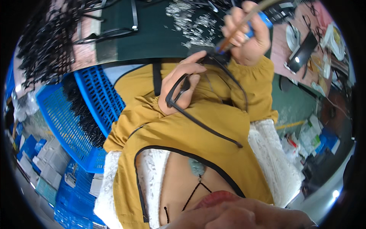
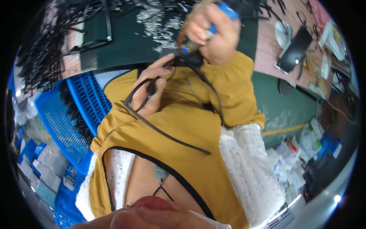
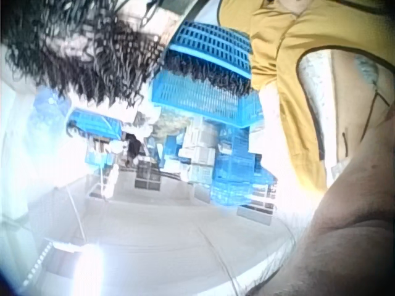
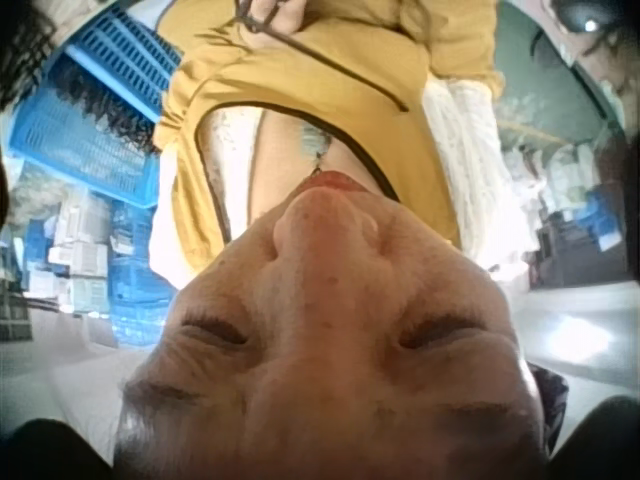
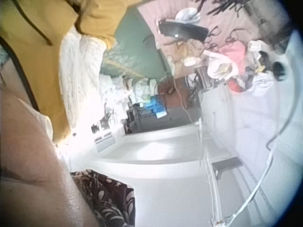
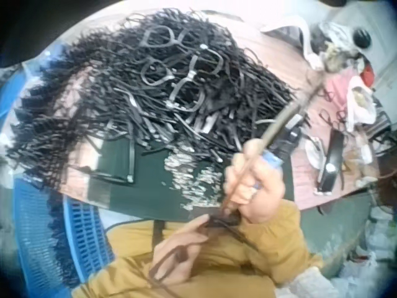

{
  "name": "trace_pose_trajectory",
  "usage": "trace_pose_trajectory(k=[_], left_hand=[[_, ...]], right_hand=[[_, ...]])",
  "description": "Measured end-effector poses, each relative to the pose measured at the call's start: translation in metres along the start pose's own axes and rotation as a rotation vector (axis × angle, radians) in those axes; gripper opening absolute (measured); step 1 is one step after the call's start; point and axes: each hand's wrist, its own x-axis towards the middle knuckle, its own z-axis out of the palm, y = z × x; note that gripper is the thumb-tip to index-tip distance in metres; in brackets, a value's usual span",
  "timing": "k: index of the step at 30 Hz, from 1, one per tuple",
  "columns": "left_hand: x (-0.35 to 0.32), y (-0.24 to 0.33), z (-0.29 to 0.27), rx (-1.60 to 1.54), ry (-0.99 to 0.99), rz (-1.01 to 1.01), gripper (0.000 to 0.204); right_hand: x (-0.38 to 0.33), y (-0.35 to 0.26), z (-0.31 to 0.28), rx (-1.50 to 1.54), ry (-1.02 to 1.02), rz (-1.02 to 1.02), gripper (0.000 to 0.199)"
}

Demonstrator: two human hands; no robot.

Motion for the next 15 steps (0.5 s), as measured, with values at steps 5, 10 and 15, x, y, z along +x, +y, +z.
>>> trace_pose_trajectory(k=[5,10,15], left_hand=[[-0.007,0.059,-0.071,0.148,0.541,0.030,0.020],[-0.016,0.091,-0.147,0.587,1.029,-0.384,0.032],[0.048,0.033,-0.146,0.343,1.017,0.107,0.082]], right_hand=[[-0.004,-0.035,-0.019,-0.054,0.312,-0.246,0.020],[-0.003,-0.051,-0.049,-0.157,0.353,-0.267,0.012],[-0.006,-0.043,-0.064,-0.342,0.355,-0.330,0.028]])
